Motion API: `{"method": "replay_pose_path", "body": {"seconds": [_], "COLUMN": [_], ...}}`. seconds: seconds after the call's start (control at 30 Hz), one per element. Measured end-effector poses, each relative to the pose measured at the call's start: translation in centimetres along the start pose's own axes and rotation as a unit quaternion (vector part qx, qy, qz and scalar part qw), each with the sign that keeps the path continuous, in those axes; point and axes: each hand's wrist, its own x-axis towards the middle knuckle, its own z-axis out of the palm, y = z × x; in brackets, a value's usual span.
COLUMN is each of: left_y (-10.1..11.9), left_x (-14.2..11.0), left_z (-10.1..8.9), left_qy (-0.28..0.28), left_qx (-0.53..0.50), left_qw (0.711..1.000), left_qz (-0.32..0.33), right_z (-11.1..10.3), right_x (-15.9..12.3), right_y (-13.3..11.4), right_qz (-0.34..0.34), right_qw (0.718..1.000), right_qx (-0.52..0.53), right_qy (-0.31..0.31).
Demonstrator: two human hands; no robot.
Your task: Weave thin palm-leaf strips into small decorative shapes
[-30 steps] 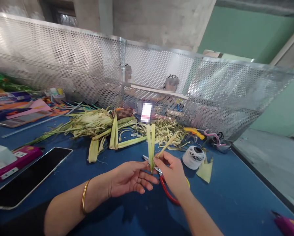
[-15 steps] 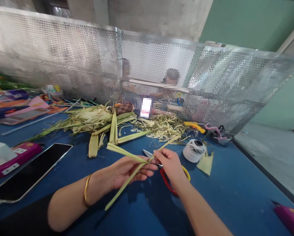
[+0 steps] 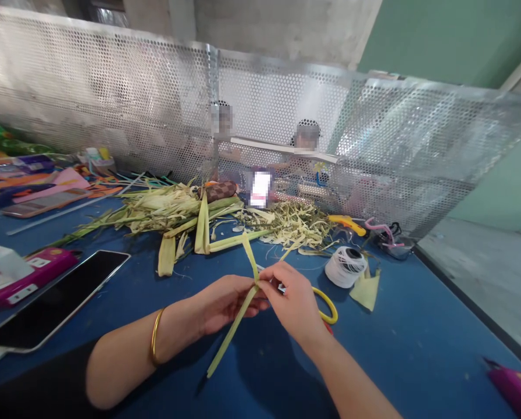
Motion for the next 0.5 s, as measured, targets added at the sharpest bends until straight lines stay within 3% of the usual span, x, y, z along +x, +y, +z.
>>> {"method": "replay_pose_path", "body": {"seconds": [0.23,0.5], "left_y": [0.44,0.03], "left_x": [0.03,-0.01], "left_z": [0.1,-0.13], "left_qy": [-0.013,-0.043], "left_qx": [-0.01,0.037], "left_qw": [1.0,0.996], "left_qz": [-0.015,0.062], "right_z": [0.14,-0.12], "right_x": [0.01,0.38], "right_y": [0.44,0.94], "right_qz": [0.042,0.095], "right_qw": [0.998,0.994], "right_qx": [-0.041,0.048], "right_qy": [0.024,0.036]}}
